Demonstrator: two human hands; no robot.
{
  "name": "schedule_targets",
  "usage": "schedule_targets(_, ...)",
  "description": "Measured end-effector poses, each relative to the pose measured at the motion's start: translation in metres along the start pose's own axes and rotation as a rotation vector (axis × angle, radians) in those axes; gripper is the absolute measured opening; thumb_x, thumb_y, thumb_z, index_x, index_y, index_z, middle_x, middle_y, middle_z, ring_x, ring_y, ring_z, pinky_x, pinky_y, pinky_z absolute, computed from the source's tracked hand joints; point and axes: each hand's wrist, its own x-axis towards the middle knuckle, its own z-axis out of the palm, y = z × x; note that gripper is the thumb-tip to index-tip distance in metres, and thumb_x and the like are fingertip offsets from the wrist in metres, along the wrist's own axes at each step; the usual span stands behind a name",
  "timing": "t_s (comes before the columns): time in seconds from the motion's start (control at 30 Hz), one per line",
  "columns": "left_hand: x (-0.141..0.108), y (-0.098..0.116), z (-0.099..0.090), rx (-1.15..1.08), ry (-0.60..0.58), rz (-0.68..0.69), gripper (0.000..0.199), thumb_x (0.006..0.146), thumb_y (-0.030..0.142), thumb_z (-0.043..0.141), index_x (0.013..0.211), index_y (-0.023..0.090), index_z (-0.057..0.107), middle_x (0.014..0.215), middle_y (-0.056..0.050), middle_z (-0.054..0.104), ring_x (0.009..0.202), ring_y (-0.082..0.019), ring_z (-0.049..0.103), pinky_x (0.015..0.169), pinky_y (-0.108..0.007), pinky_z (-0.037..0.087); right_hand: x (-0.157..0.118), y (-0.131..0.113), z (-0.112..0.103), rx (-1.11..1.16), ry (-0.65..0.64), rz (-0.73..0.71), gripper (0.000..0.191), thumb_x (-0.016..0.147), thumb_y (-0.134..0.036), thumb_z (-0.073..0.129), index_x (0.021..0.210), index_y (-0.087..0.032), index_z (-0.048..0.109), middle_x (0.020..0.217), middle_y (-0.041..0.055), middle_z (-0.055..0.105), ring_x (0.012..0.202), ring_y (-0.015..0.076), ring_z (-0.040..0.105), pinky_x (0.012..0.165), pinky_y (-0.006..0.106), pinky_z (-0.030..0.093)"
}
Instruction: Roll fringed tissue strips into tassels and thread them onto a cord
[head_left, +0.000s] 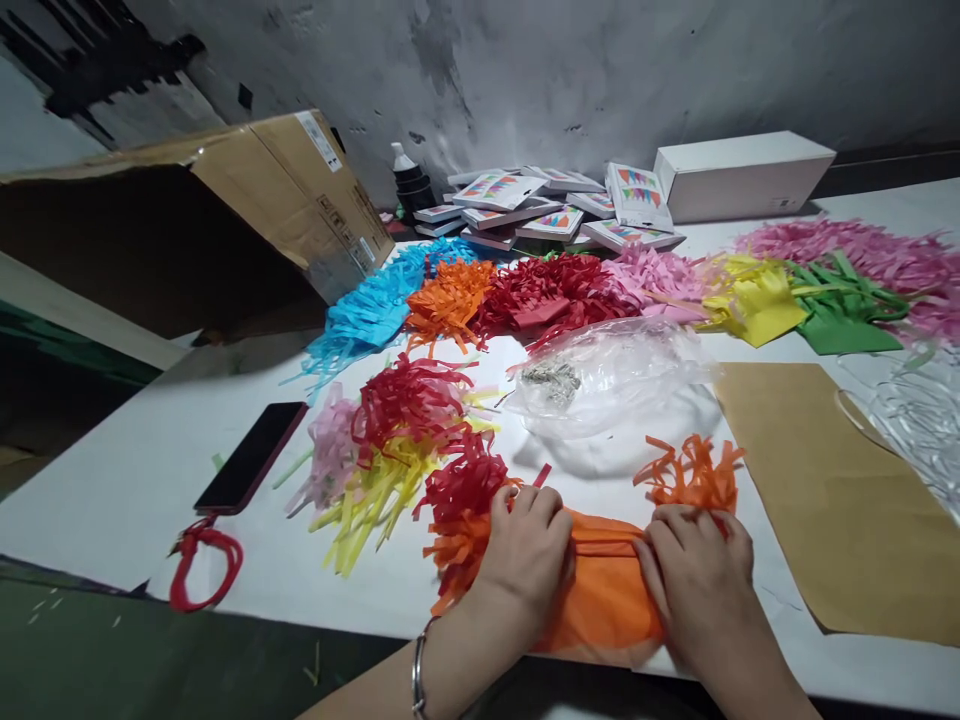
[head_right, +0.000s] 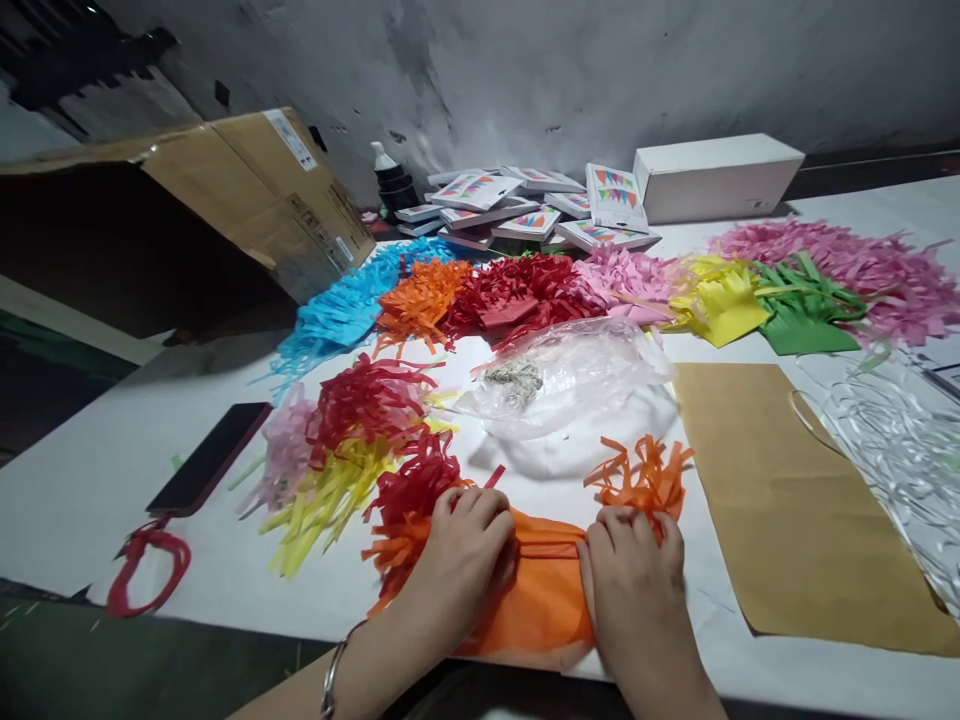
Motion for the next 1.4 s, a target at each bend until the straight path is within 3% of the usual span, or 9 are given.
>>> schedule_targets(0.13,0.003,-0.001,0.001,0.033,-0.028,0.248,0.003,0.093,0.019,0.067,0.091,0.019,0.065,0.098,-0.003,0.066,0.091,-0.022,0.056,0.094,-0.048,0.037,-0.003,-0.001,0.003,0.102,0.084,-0.079,0.024,0.102,-0.018,0.043,0.090,-0.021,0.064,0.100,0.0059,0.069,0.103,0.0239,0.060,0.111,0.053,0.024)
schedule_targets(0.3,0.007,-0.003,0.004,0.037,0.031,0.321,0.017,0.097,0.016,0.060,0.080,0.018,0.062,0.085,-0.002,0.063,0.085,-0.021,0.054,0.096,-0.046,0.037,-0.004,-0.013,0.007,0.171,0.148,-0.296,0.029,0.101,-0.012,0.040,0.096,-0.019,0.067,0.097,0.0073,0.070,0.105,0.0251,0.061,0.111,0.053,0.027)
schedule_targets(0.47,0.006,-0.007,0.008,-0.095,0.065,0.297,0.010,0.094,0.010,0.057,0.090,0.018,0.063,0.094,-0.002,0.066,0.086,-0.020,0.055,0.097,-0.045,0.036,0.002,-0.022,0.010,0.176,0.091,-0.325,0.030,0.098,-0.006,0.040,0.091,-0.019,0.066,0.084,0.0035,0.066,0.089,0.0202,0.060,0.100,0.045,0.034)
schedule_targets(0.63,0.000,-0.011,0.015,-0.095,0.104,0.261,0.013,0.096,0.015,0.059,0.084,0.018,0.060,0.087,-0.002,0.066,0.085,-0.020,0.056,0.091,-0.043,0.036,0.000,-0.012,0.011,0.211,0.094,-0.320,0.034,0.101,-0.009,0.034,0.087,-0.018,0.064,0.082,0.0042,0.065,0.087,0.0200,0.058,0.101,0.046,0.032)
schedule_targets(0.83,-0.006,-0.007,0.011,-0.125,0.060,0.132,0.014,0.097,0.012,0.054,0.088,0.017,0.062,0.092,-0.004,0.066,0.088,-0.022,0.058,0.093,-0.047,0.036,-0.010,0.009,0.008,0.258,0.117,-0.229,0.027,0.099,-0.013,0.041,0.095,-0.019,0.067,0.098,0.0062,0.071,0.101,0.0232,0.059,0.110,0.051,0.027)
schedule_targets(1.07,0.008,0.009,-0.002,-0.012,-0.056,0.012,0.011,0.089,0.011,0.057,0.082,0.016,0.063,0.090,-0.008,0.062,0.087,-0.027,0.057,0.093,-0.056,0.039,-0.004,-0.003,0.006,0.150,0.107,-0.061,0.017,0.097,-0.019,0.052,0.083,-0.020,0.063,0.095,0.0051,0.069,0.098,0.0231,0.062,0.109,0.049,0.026)
schedule_targets(1.17,0.010,0.007,-0.005,0.059,-0.053,0.107,0.011,0.091,0.011,0.060,0.083,0.017,0.064,0.095,-0.006,0.064,0.089,-0.025,0.056,0.095,-0.054,0.039,-0.002,-0.006,0.007,0.145,0.107,-0.041,0.017,0.096,-0.018,0.051,0.082,-0.021,0.061,0.095,0.0038,0.069,0.098,0.0233,0.061,0.110,0.052,0.024)
schedule_targets(1.3,0.009,0.003,0.001,0.101,-0.024,0.363,0.009,0.093,0.017,0.066,0.084,0.019,0.066,0.088,-0.003,0.062,0.084,-0.022,0.054,0.101,-0.053,0.035,-0.004,-0.007,0.008,0.205,0.110,-0.187,0.024,0.097,-0.011,0.044,0.090,-0.022,0.064,0.097,0.0038,0.069,0.103,0.0217,0.060,0.116,0.054,0.020)
schedule_targets(1.4,0.014,0.000,0.005,0.137,-0.011,0.418,0.015,0.094,0.014,0.063,0.080,0.018,0.065,0.083,-0.003,0.060,0.082,-0.021,0.053,0.102,-0.052,0.036,-0.004,-0.011,0.009,0.194,0.120,-0.238,0.025,0.097,-0.010,0.043,0.094,-0.019,0.066,0.094,0.0055,0.069,0.103,0.0223,0.059,0.117,0.055,0.022)
